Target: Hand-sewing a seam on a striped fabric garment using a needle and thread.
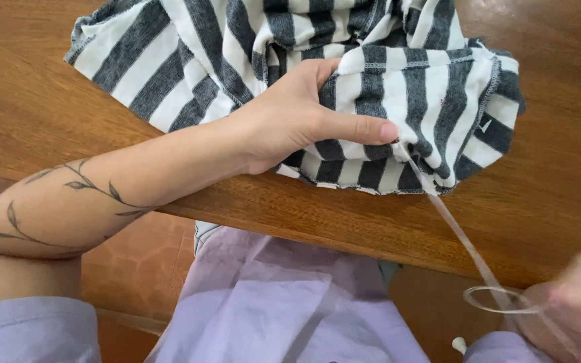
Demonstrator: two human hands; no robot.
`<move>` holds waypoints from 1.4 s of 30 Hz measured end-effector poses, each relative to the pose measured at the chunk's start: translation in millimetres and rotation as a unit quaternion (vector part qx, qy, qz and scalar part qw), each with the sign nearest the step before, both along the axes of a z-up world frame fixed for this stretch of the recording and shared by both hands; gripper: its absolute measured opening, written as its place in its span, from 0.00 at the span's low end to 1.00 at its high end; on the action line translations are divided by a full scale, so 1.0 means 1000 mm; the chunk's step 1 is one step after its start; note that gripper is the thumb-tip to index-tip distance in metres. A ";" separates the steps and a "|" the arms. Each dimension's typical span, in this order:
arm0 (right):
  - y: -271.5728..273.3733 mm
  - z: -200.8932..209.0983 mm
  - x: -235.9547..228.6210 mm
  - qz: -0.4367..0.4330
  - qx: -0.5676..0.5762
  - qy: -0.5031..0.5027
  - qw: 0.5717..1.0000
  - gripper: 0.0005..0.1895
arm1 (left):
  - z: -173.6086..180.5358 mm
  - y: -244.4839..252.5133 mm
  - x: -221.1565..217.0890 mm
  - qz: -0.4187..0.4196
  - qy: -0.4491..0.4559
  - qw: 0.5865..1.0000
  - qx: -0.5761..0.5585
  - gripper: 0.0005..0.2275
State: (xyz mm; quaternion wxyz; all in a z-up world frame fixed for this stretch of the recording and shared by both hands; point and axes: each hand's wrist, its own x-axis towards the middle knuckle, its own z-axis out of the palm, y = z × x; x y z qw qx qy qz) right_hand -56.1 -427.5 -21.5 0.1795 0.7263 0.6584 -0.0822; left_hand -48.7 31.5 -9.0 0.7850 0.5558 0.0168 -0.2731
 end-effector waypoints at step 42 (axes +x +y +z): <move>0.229 0.020 -0.016 -0.255 0.460 0.099 0.845 0.06 | 0.003 -0.011 -0.004 0.056 0.071 0.996 0.002 0.16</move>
